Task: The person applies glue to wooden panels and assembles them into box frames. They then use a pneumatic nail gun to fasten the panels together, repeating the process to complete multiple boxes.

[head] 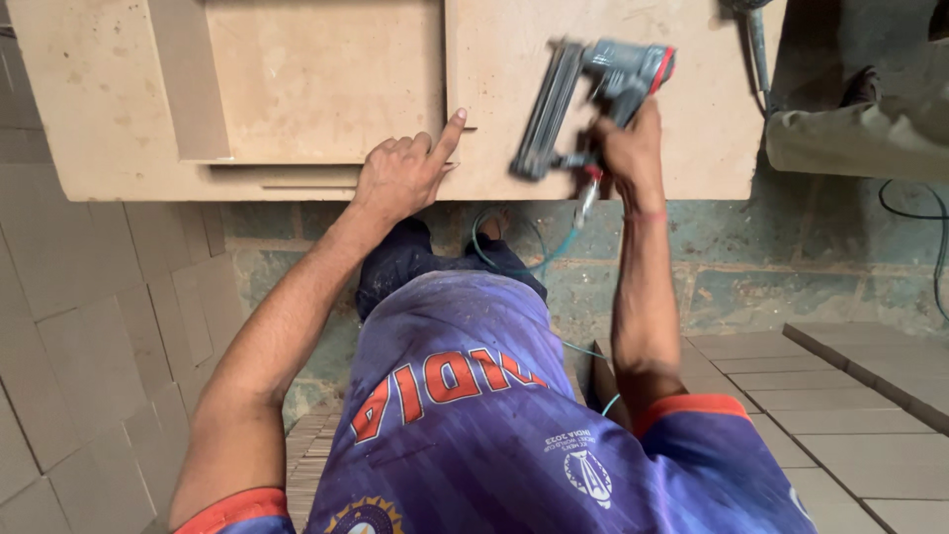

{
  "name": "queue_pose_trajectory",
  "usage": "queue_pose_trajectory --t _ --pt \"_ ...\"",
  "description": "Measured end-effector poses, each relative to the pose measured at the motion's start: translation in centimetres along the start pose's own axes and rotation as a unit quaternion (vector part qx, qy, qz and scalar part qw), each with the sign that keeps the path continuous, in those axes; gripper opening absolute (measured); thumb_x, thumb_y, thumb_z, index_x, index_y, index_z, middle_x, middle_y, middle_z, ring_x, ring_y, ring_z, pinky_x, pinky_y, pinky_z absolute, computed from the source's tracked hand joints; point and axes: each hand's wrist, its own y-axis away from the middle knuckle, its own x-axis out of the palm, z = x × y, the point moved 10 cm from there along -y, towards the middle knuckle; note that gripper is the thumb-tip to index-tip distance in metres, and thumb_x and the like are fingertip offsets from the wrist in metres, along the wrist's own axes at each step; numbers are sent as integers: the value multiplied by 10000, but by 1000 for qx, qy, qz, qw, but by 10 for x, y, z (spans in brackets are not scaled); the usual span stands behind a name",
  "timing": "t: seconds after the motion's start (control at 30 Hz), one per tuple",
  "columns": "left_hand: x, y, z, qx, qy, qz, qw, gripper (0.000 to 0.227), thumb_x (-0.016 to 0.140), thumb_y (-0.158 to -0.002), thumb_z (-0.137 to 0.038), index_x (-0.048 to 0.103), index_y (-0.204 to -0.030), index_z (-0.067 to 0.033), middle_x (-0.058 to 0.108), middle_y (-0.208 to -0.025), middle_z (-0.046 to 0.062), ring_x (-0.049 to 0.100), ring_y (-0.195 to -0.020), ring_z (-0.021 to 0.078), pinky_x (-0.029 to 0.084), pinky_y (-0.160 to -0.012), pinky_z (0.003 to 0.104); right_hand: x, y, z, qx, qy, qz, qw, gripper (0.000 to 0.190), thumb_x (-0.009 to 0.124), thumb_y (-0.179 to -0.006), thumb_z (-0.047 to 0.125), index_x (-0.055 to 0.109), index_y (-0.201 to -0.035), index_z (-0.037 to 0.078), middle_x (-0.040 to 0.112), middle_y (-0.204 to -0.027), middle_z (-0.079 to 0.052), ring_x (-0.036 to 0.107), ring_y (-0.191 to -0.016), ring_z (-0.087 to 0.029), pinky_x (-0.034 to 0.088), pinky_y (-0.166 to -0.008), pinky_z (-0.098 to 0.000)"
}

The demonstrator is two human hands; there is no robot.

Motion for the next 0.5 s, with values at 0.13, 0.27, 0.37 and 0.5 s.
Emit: queue_pose_trajectory --t 0.13,0.27,0.37,0.5 --pt "-2 1 1 2 -1 -10 1000 823 750 -928 -321 348 -1617 -118 571 -765 62 619 -614 224 532 -590 382 39 53 -28 178 -184 119 959 205 688 -880 -36 630 -1071 -80 660 -785 -99 638 -560 -165 546 -494 -303" --pt "-2 1 1 -2 -1 -11 1000 819 744 -936 -333 345 -1619 -120 570 -756 57 614 -604 217 526 -573 375 71 91 -50 291 -235 191 907 170 668 -894 -14 664 -1041 -100 605 -696 -74 572 -507 -139 513 -450 -289" --pt "0 3 3 -2 -4 -10 1000 828 744 -937 -341 334 -1623 -123 570 -761 55 615 -611 215 527 -578 373 81 100 -62 321 -224 202 898 213 636 -839 -26 670 -1038 -94 588 -675 -65 568 -498 -135 519 -449 -292" --pt "8 1 4 -9 4 8 1000 833 746 -945 -347 320 -1626 -128 570 -745 54 613 -596 206 532 -570 367 85 97 -67 327 -221 202 896 222 604 -818 -34 656 -1028 -84 562 -668 -54 558 -498 -135 518 -455 -301"
